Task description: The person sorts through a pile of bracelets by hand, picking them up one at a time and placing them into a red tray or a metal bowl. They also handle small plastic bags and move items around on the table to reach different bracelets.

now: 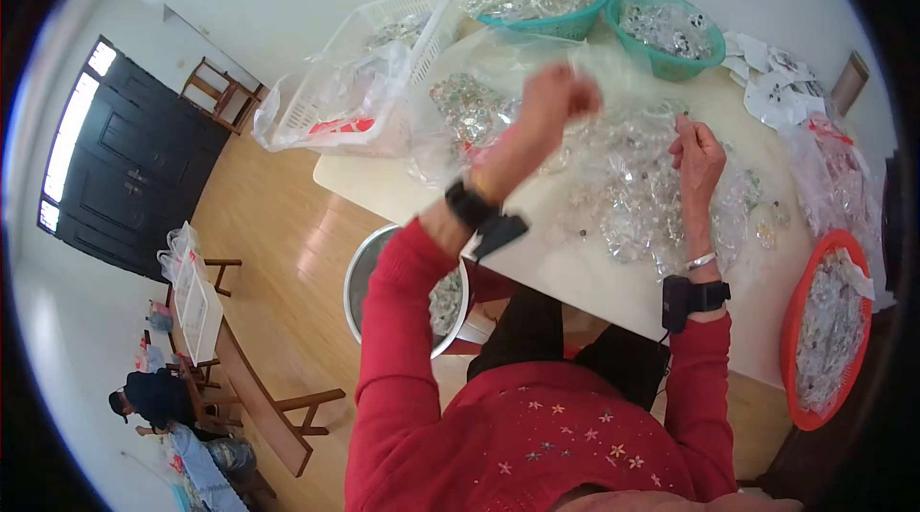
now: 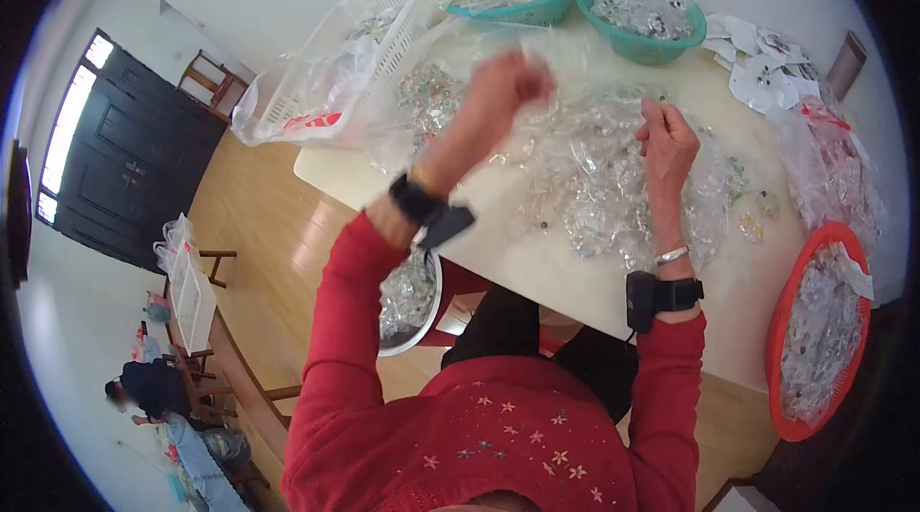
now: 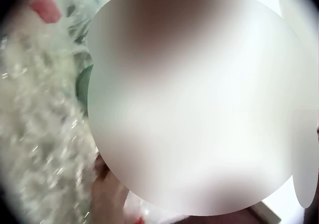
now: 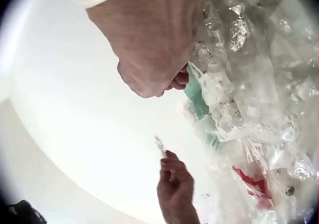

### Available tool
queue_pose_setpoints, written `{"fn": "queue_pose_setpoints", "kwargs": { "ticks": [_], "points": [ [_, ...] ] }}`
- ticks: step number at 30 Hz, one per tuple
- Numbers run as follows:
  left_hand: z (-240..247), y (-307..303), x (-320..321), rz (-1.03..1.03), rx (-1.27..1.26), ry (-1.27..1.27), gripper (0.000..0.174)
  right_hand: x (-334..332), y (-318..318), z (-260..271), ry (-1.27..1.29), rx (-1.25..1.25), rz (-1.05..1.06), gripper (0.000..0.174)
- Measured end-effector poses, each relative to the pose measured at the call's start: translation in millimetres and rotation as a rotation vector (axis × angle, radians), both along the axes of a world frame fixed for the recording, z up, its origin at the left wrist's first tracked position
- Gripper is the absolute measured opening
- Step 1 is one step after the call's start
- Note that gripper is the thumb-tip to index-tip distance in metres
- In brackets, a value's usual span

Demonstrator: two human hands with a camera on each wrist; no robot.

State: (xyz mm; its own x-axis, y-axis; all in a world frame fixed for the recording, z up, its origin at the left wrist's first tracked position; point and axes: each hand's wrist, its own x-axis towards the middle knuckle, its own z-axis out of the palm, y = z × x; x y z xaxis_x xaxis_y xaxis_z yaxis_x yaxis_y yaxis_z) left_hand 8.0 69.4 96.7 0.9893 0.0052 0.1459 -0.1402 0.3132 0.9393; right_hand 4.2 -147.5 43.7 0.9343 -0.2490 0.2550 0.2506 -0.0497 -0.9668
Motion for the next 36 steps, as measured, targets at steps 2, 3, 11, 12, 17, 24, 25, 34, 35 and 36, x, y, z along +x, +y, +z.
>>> {"fn": "queue_pose_setpoints", "kwargs": {
  "ticks": [2,3,11,12,17,24,25,34,35,36],
  "points": [
    [31,12,52,0.006,-0.179,-0.249,0.019,2,2,-3,-0.012,-0.026,0.014,0.021],
    [40,17,67,-0.006,-0.295,-0.346,0.021,3,2,-7,-0.031,-0.044,0.025,0.022],
    [-1,3,25,0.031,0.694,-0.139,0.026,7,3,-15,0.006,-0.138,0.011,0.021],
    [-15,6,24,0.072,0.968,-0.198,0.030,7,3,-14,0.005,-0.172,0.008,0.020],
    [-65,29,45,0.271,1.436,-0.458,0.034,7,4,-16,0.018,-0.193,-0.020,0.018],
    [-89,61,64,0.368,1.451,-0.388,0.013,12,2,-26,-0.070,-0.296,-0.034,0.017],
    [-88,61,63,0.365,1.478,-0.397,0.014,13,2,-27,-0.069,-0.293,-0.034,0.017],
    [-37,9,76,0.348,1.483,-0.924,0.012,11,2,-27,-0.087,-0.371,-0.044,0.016],
    [-37,21,97,0.416,1.574,-0.958,0.012,11,2,-26,-0.082,-0.377,-0.042,0.017],
    [-36,32,113,0.484,1.667,-0.994,0.012,11,2,-25,-0.078,-0.380,-0.042,0.017]
  ]
}}
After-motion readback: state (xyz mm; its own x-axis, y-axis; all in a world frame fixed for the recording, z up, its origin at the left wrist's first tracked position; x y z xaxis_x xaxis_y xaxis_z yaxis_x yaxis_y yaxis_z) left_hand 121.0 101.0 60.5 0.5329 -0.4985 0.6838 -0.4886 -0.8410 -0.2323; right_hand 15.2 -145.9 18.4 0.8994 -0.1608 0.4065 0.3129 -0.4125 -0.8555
